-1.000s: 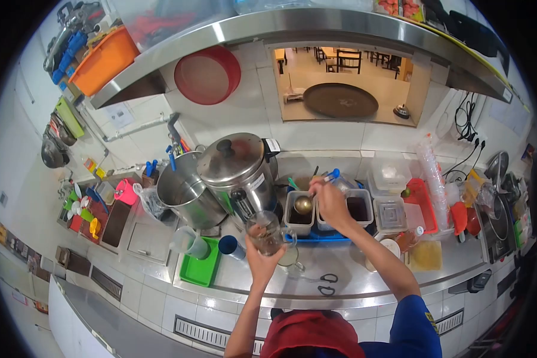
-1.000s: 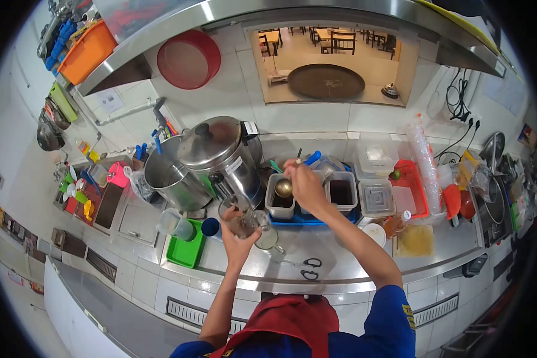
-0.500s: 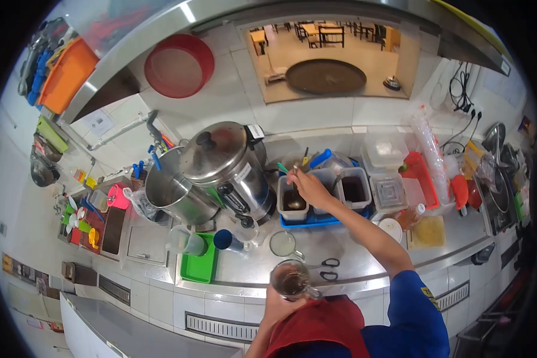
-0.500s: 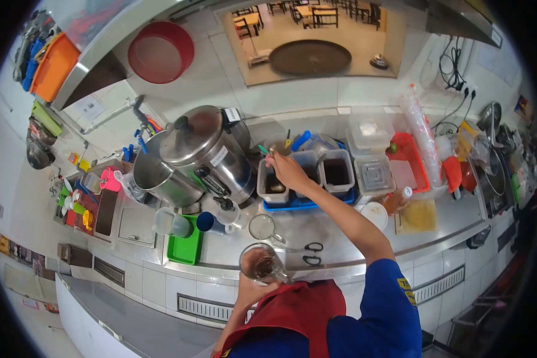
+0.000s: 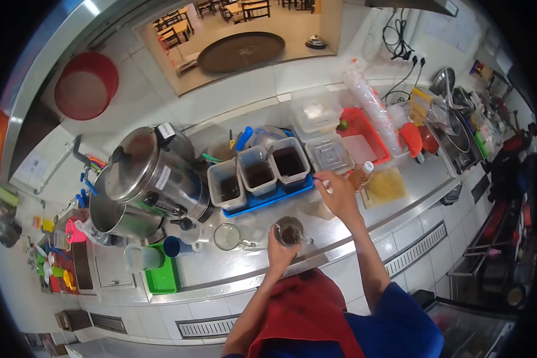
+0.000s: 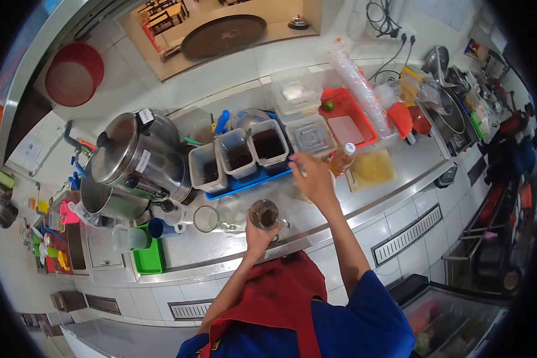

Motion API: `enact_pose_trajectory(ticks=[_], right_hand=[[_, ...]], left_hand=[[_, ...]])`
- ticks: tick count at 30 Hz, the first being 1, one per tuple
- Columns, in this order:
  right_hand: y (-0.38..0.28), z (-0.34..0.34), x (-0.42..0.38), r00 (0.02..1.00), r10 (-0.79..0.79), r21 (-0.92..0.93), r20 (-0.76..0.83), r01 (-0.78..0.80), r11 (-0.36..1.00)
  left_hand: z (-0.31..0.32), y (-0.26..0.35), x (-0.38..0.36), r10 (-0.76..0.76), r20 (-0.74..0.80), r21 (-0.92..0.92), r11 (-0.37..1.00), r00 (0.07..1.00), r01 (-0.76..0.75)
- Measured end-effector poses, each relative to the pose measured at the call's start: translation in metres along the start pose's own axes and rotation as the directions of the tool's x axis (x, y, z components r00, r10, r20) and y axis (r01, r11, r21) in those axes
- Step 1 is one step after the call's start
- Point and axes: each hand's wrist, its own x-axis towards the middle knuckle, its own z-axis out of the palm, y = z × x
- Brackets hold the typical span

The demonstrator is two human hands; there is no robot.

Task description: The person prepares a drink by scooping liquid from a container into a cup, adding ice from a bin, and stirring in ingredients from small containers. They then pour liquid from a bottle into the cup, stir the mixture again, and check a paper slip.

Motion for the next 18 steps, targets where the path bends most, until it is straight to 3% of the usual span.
enact_pose_trajectory(ticks=[2, 3, 5, 6, 11, 13, 14, 17, 18], right_hand=[[0.052, -0.016, -0.028, 0.937, -0.266, -0.536, -0.224, 0.11, 0.837], [0.054, -0.018, -0.043, 0.936, -0.261, -0.541, -0.235, 0.097, 0.836], [0.056, -0.018, -0.067, 0.987, -0.008, -0.686, -0.161, -0.106, 0.72], [0.063, -0.014, -0.069, 0.992, 0.033, -0.599, -0.12, -0.098, 0.795], [0.074, 0.006, -0.065, 0.984, 0.072, -0.599, -0.166, -0.158, 0.785], [0.072, 0.011, -0.06, 0.983, 0.046, -0.626, -0.178, -0.149, 0.765], [0.07, 0.013, -0.058, 0.981, 0.082, -0.598, -0.177, -0.174, 0.783], [0.072, 0.015, -0.054, 0.983, 0.066, -0.607, -0.172, -0.158, 0.779], [0.077, 0.019, -0.057, 0.97, -0.114, -0.722, -0.215, -0.08, 0.687]], left_hand=[[0.011, -0.011, 0.018, -0.013, -0.098, 0.081, 0.996, 0.995, 0.021], [0.016, -0.019, 0.027, -0.008, -0.084, 0.079, 0.997, 0.996, 0.015], [0.021, -0.033, 0.043, 0.027, -0.152, 0.021, 0.999, 0.988, -0.024], [0.02, -0.032, 0.05, 0.021, -0.117, 0.031, 0.999, 0.993, -0.018], [0.015, -0.029, 0.059, -0.032, -0.058, 0.039, 0.999, 0.998, 0.035], [0.017, -0.035, 0.057, 0.077, -0.108, -0.084, 0.993, 0.991, -0.086], [0.016, -0.039, 0.054, 0.122, -0.113, -0.027, 0.992, 0.986, -0.126], [0.023, -0.062, 0.021, 0.075, -0.259, 0.136, 0.99, 0.963, -0.041], [0.021, -0.064, 0.0, -0.061, -0.23, 0.166, 0.981, 0.971, 0.101]])
